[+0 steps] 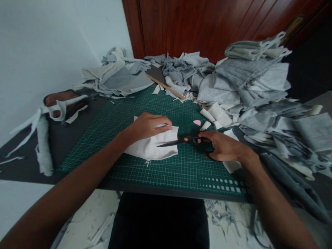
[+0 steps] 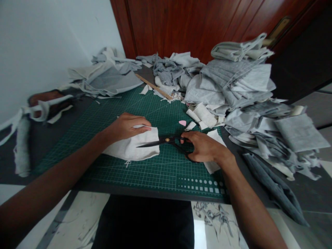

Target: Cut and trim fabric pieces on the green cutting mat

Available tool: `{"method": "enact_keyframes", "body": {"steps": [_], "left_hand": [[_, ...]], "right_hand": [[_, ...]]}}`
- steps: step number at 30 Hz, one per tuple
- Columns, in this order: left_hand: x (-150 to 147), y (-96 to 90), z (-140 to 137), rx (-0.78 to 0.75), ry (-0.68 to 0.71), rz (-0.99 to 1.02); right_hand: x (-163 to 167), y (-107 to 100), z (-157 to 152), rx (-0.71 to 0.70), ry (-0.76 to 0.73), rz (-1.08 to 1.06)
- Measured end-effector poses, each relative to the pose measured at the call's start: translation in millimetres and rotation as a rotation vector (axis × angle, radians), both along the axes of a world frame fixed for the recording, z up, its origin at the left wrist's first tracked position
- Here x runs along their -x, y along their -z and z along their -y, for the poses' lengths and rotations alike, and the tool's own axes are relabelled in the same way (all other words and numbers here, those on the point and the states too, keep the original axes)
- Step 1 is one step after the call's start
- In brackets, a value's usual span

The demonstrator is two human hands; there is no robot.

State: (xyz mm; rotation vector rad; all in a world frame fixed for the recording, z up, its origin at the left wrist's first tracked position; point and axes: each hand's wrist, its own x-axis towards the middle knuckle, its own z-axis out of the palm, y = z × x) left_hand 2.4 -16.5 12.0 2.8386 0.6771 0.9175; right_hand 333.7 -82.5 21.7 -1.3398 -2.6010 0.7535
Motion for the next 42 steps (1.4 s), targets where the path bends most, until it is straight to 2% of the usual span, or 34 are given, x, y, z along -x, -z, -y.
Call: {"method": "enact_keyframes", "body": {"steps": [15, 24, 42], "left_hand": [[0.4, 0.7, -0.6, -0.007, -0.008, 0.000], [-1.1, 1.3, -0.7, -0.004, 0.017, 0.021], [-1.1, -2.1, 1.3, 0.045, -0.019, -0.006]], "right_hand": [[1.4, -7.1, 0.8, 0.080, 0.039, 0.068], [6.0, -14.3, 3.2, 0.059, 0.068, 0.158], [1.8, -12.7, 0.8, 0.008, 0.047, 0.199]]}}
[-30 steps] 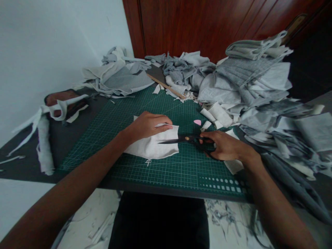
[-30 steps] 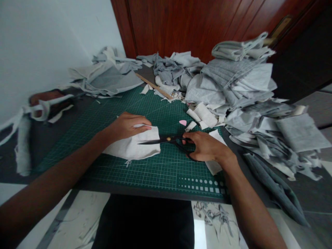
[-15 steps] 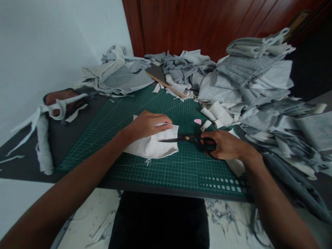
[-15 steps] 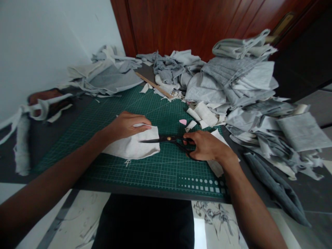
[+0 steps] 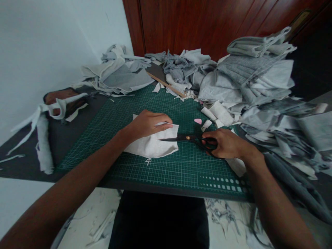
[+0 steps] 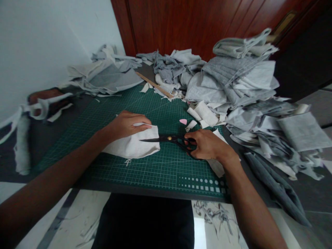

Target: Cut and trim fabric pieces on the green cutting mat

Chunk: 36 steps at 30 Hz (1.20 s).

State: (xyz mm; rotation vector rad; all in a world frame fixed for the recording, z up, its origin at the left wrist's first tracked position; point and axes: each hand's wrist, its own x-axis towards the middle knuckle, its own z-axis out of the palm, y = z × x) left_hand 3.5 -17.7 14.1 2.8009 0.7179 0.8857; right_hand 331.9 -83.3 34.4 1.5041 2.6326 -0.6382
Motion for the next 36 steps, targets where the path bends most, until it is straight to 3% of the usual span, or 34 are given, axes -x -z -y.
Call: {"method": "enact_keyframes", "body": {"steps": [8, 36], "left_hand": [[0.0, 0.5, -0.8, -0.056, -0.001, 0.014], [0.5, 3.9, -2.5, 0.016, -0.037, -0.004]], "right_hand": [[-2.0, 0.4, -0.6, -0.021, -0.015, -0.005], [-10.8, 1.4, -4.2, -0.048, -0.030, -0.014]]}}
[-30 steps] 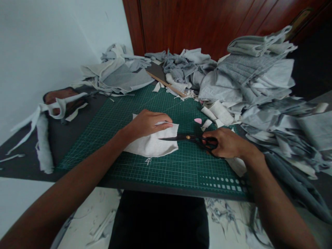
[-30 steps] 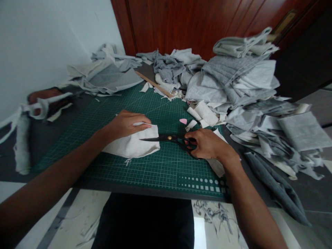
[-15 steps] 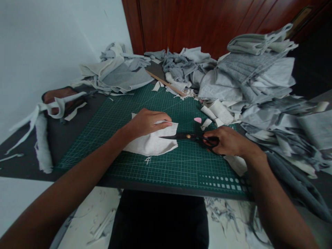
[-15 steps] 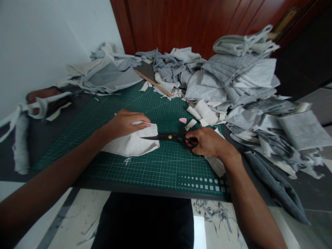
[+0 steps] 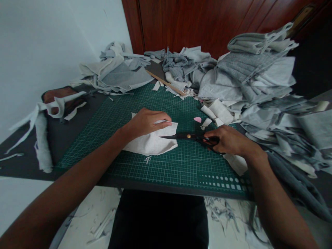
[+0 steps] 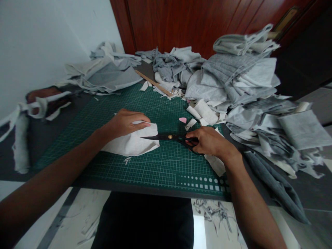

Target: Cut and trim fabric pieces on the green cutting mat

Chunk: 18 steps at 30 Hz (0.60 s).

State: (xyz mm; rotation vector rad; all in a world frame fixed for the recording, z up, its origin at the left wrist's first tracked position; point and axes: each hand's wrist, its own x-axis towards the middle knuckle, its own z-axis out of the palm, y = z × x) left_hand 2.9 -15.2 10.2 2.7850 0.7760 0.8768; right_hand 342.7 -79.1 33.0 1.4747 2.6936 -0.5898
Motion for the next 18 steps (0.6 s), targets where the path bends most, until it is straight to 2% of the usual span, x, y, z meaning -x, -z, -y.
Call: {"method": "enact_keyframes", "body": {"steps": [6, 18], "left_hand": [[-0.4, -0.5, 0.0, -0.020, 0.013, 0.025], [-2.3, -0.2, 3.2, -0.010, 0.028, 0.016]], "right_hand": [[8.8, -5.8, 6.1, 0.066, 0.015, -0.007], [16.3, -5.8, 8.2, 0.061, 0.021, 0.015]]}}
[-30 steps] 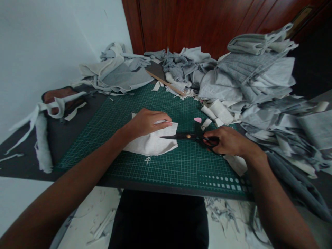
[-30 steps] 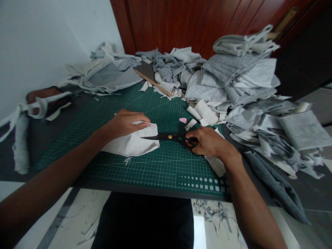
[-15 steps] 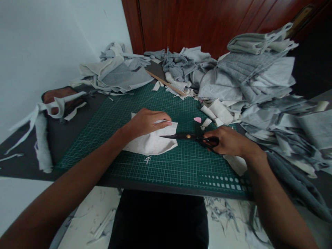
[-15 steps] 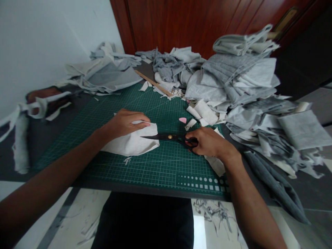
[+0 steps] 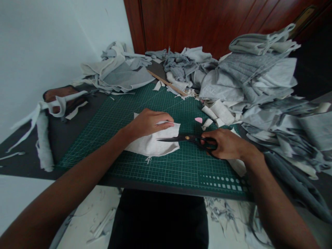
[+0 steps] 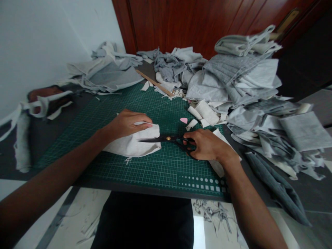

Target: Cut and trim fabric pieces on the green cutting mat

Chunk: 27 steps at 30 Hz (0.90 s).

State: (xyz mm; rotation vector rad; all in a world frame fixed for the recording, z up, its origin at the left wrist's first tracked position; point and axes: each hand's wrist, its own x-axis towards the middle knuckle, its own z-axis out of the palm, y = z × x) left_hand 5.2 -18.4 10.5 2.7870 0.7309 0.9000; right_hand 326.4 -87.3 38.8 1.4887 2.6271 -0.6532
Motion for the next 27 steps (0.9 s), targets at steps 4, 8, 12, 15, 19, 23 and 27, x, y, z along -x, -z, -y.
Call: {"method": "enact_keyframes", "body": {"steps": [4, 8, 12, 15, 19, 23, 27], "left_hand": [[-2.8, -0.2, 1.8, -0.035, 0.020, 0.000], [-4.9, 0.8, 2.6, -0.093, 0.035, 0.010], [-5.6, 2.2, 3.2, -0.110, 0.042, 0.013], [-7.0, 2.5, 4.4, -0.097, 0.049, 0.017], [-9.9, 3.4, 5.9, -0.105, 0.073, 0.036], [-11.7, 4.9, 6.6, -0.124, 0.080, 0.033], [-12.7, 4.9, 7.3, -0.121, 0.083, 0.049]], "right_hand": [[4.4, -1.1, 1.5, 0.012, -0.003, -0.001], [8.0, -2.4, 3.1, 0.014, -0.012, 0.014], [9.7, -2.4, 4.1, -0.004, -0.004, 0.035], [10.7, -2.1, 3.9, 0.000, -0.011, 0.037], [11.8, -1.3, 3.2, 0.014, -0.013, 0.024], [12.5, 0.3, 3.3, 0.015, -0.021, 0.017], [14.1, 1.0, 4.2, 0.004, -0.030, 0.017]]}}
